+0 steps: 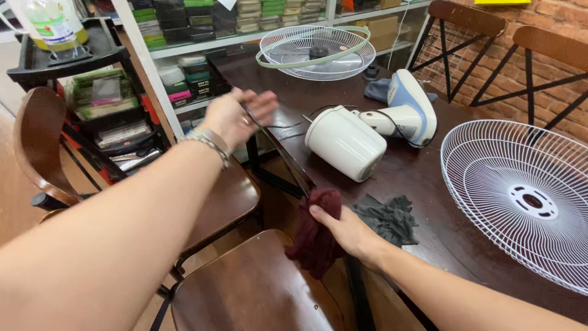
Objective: The person wipes the metal fan cage and the fan motor housing with a maroon cloth. They rotate the cage to clean different sections and then wipe the motor body and its cord.
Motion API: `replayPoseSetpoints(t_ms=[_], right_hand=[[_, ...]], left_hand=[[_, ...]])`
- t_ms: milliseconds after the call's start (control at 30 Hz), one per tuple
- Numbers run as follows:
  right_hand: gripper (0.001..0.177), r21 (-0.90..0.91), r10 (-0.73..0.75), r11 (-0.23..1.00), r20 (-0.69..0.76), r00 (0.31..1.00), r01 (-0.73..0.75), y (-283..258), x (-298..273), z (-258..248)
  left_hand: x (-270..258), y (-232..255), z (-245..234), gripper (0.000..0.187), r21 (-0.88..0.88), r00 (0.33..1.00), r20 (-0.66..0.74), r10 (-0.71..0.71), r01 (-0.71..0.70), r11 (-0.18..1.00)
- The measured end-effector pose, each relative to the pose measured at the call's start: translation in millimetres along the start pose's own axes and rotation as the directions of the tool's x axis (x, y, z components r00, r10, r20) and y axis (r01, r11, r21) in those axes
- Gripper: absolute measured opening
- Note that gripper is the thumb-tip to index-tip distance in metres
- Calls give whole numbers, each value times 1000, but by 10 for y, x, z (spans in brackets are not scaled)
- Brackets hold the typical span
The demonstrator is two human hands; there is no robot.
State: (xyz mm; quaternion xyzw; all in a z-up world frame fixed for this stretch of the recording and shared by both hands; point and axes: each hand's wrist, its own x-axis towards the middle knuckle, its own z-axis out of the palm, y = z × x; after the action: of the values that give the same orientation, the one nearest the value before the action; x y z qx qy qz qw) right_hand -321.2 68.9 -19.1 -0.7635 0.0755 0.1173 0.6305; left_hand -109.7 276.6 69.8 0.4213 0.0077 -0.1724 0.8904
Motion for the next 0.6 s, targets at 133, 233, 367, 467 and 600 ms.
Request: replayPoseSetpoints(t_ms=[133,233,367,467,600], right_hand=[[46,-26,-32,999,-25,999,32,-156,282,81],[46,-136,-71,988,-28,997,66,-432,496,184],[49,-154,-35,987,-6,999,33,-391,421,204],[48,-72,18,997,86,996,-11,-139,192,76],[46,150,55,987,54,997,-62,-151,362,38]], left_hand=[[-362,-253,-216,51,393,987,-78,-143,162,905],[-492,-1037,-166,50,580,991,81,-104,38,814],[-111,-848,-371,47,453,999,36,-16,-3,891],[111,52,-663,43,73,999,-53,15,-11,997],[-303,-43,-717,52,196,975,-216,-57,101,975]])
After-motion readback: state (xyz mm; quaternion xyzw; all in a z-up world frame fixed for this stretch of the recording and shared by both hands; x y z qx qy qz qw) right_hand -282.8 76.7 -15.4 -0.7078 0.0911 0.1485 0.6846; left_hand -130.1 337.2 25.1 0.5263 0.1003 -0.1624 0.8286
